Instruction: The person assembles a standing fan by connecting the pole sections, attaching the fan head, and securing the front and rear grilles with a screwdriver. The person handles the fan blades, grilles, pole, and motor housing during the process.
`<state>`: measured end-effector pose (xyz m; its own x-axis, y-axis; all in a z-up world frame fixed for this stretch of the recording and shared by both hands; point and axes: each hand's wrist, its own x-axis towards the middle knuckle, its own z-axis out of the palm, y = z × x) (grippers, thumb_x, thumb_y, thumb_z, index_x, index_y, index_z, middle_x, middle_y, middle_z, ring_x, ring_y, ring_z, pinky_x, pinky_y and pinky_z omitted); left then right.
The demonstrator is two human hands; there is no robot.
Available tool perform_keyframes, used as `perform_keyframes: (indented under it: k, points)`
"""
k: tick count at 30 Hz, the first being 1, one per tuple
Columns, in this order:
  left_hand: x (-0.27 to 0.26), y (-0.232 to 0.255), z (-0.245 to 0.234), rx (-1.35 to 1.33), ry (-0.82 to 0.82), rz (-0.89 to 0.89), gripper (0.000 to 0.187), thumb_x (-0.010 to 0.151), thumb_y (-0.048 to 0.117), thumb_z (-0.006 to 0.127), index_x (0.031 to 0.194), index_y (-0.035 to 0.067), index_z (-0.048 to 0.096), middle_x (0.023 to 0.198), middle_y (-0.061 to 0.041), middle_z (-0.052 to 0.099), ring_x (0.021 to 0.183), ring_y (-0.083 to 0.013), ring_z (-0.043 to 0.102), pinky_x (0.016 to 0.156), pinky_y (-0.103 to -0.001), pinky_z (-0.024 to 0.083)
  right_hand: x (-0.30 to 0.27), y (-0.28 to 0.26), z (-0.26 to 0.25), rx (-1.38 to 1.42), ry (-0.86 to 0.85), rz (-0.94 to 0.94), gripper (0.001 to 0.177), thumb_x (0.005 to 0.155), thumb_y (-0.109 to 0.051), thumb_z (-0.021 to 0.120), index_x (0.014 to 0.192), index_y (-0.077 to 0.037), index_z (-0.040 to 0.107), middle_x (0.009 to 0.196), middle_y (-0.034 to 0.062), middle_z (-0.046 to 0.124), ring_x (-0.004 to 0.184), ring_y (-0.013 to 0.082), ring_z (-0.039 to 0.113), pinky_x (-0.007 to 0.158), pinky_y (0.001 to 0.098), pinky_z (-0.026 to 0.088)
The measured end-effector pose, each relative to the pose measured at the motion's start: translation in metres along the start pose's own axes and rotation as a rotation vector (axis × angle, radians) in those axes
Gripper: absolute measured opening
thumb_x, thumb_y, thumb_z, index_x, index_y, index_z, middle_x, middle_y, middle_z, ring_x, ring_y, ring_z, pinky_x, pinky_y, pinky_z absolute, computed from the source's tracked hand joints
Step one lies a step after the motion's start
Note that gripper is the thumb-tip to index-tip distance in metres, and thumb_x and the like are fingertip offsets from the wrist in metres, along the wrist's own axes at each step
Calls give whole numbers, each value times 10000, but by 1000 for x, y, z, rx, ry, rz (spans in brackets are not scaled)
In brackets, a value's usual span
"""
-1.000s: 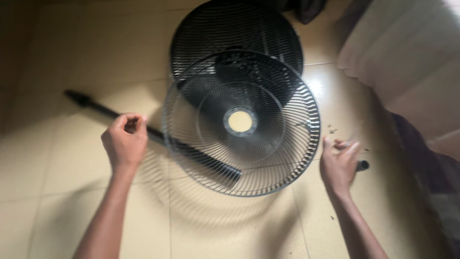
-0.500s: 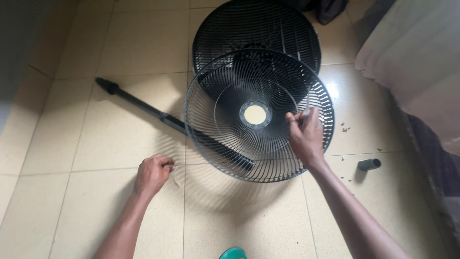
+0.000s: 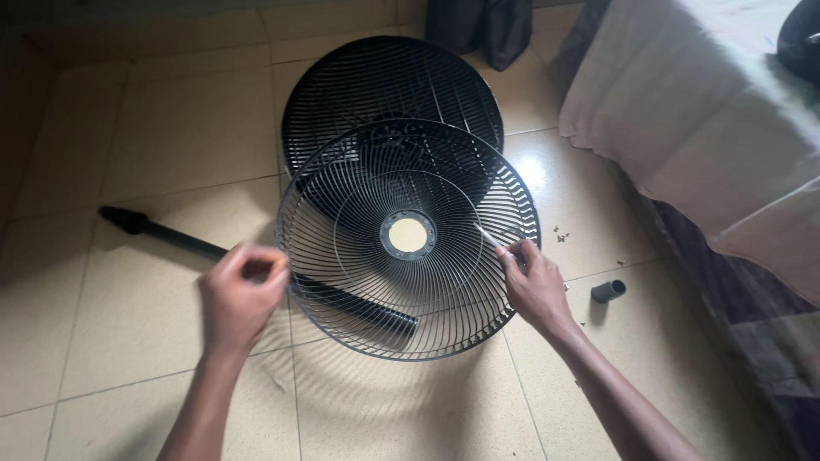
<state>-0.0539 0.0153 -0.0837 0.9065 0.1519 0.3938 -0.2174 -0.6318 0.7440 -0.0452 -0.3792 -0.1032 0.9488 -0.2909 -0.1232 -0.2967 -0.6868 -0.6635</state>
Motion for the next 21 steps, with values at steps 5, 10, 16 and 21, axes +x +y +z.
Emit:
perform_keyframes:
  k: [5, 10, 16, 21]
  points:
    - [42, 26, 92, -147, -381, -146, 75, 803, 123, 803, 841, 97, 744, 816, -25, 753, 721, -114, 694, 655, -294, 574, -17, 11, 15, 61, -156, 173, 324, 1028, -339, 534, 1153, -69, 663, 846, 188, 698, 611, 282, 587, 579, 451, 468]
    - [54, 28, 170, -75, -576, -101, 104, 804, 149, 812, 874, 95, 758, 880, -66, 773, 802, -165, 738, 762, -335, 587, -39, 7, 21, 29, -103, -15, 346, 988, -368, 591, 1076, -46, 683, 1041, 170, 728, 825, 235, 723, 715, 414, 596]
    - [53, 11, 220, -45, -633, -59, 116, 791, 149, 776, 900, 110, 789, 912, -78, 799, 863, -199, 773, 832, -344, 598, -50, 1, 14, -47, -117, 21, 354, 963, -388, 613, 1068, -57, 682, 1002, 160, 751, 836, 242, 738, 746, 430, 599]
    - [47, -4, 241, 36, -617, 98, 139, 814, 102, 733, 926, 115, 814, 962, -98, 793, 861, -224, 767, 884, -356, 600, -44, 7, 15, -92, -88, -63, 323, 962, -359, 606, 1068, -71, 706, 1056, 118, 731, 879, 212, 719, 761, 403, 601]
